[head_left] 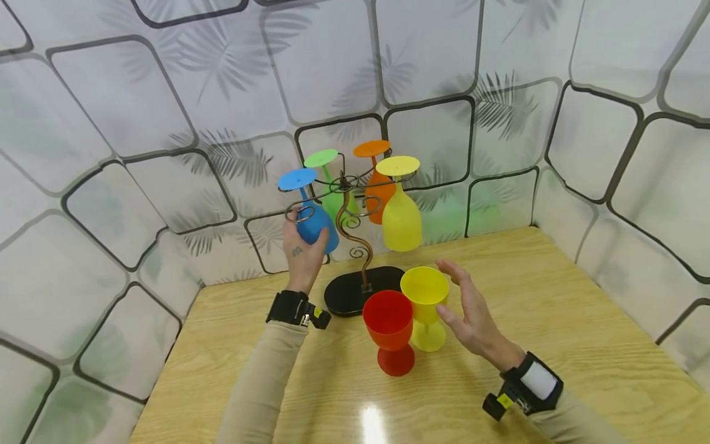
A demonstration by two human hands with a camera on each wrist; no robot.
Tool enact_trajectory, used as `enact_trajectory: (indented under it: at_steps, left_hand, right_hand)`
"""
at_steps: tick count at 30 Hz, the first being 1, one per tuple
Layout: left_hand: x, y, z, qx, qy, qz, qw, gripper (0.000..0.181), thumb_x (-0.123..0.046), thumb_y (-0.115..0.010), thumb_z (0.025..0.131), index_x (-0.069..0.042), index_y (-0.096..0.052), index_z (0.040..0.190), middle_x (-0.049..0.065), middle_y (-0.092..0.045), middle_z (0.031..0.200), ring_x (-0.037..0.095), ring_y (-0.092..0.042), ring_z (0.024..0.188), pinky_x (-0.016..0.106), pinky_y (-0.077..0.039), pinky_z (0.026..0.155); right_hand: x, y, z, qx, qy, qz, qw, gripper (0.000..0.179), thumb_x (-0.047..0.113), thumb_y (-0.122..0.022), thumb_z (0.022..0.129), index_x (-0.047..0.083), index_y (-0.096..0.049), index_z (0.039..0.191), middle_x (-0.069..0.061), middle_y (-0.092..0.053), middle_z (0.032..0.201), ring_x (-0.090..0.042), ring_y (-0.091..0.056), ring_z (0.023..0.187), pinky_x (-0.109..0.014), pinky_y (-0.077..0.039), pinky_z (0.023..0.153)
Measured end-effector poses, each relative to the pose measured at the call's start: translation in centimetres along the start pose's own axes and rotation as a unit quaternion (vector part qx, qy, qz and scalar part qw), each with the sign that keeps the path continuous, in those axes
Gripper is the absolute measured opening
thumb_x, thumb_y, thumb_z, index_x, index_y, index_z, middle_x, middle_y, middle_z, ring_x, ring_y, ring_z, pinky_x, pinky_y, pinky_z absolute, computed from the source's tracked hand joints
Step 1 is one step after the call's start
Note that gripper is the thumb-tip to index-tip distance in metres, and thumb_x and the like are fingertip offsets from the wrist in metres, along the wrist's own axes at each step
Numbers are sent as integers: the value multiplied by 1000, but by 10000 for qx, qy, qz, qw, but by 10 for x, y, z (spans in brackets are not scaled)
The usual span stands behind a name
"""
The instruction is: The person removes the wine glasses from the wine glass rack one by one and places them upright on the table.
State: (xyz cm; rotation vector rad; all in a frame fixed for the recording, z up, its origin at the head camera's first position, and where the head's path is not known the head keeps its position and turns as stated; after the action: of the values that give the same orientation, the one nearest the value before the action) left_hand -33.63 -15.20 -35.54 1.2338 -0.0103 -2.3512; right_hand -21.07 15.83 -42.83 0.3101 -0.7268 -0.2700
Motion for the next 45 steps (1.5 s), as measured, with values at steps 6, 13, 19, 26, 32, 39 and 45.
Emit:
enact_trajectory:
  at_steps: [6,13,19,26,32,39,45]
  left_hand:
    - [-3,5,-4,107,-152,28,9998,69,-15,-71,91,0,-41,151,26,-46,146,43,-51,134,59,-48,104]
    - [-4,8,-8,172,-340,179,9991,69,-13,-73,91,1,-41,151,28,-46,146,45,-50,134,60,-48,104]
    - [-3,10,-10,142,-245,179,9994,67,-15,-74,90,-1,-44,149,25,-46,146,45,-49,135,61,-48,104]
    - [-5,21,-19,244,-26,114,9996,67,-17,-73,91,-3,-42,150,23,-45,147,44,-49,134,60,-50,102]
    - [-5,32,-28,333,32,73,9994,69,-17,-72,92,-3,-40,152,24,-43,150,45,-47,137,62,-48,103]
    - [-5,46,-38,322,123,-17,9994,70,-18,-73,93,-2,-39,152,22,-43,151,43,-47,137,62,-48,103]
    - [-3,55,-45,247,161,-66,9995,71,-19,-72,93,-2,-38,153,22,-43,152,42,-48,136,60,-47,103]
  right_hand:
    - [2,0,1,22,-29,-15,10000,76,3,-60,84,-3,-31,155,-25,-43,154,-34,-41,141,-22,-26,117]
    - [2,-2,-1,94,-74,64,9999,78,2,-60,86,-1,-29,156,-26,-41,155,-39,-40,140,-22,-25,118]
    - [1,-3,-1,96,-87,36,9999,78,2,-60,85,0,-29,157,-25,-41,155,-34,-40,142,-21,-24,119]
    - [0,-4,-2,83,4,67,9999,77,1,-60,86,-1,-30,156,-31,-41,152,-34,-41,140,-20,-25,119]
    - [2,-3,-2,104,-36,74,9999,77,0,-60,85,-2,-30,155,-26,-41,154,-36,-41,140,-20,-24,120]
    - [4,-2,-2,77,-11,4,10000,76,1,-61,86,-1,-30,156,-25,-41,155,-23,-38,145,-20,-23,120]
    - [2,-1,-3,9,52,-95,9999,75,2,-61,85,-2,-32,154,-25,-42,154,-28,-39,142,-21,-24,118]
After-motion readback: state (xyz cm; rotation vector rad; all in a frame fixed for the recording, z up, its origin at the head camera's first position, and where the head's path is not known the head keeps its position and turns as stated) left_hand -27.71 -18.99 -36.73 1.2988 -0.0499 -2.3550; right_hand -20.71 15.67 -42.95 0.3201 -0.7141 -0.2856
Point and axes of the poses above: each hand's wrist, its own z-axis towards the middle knuckle, its own y-axis out of the back of the hand, x = y × z, the point moved 4 cm from there along z, towards the middle knuckle
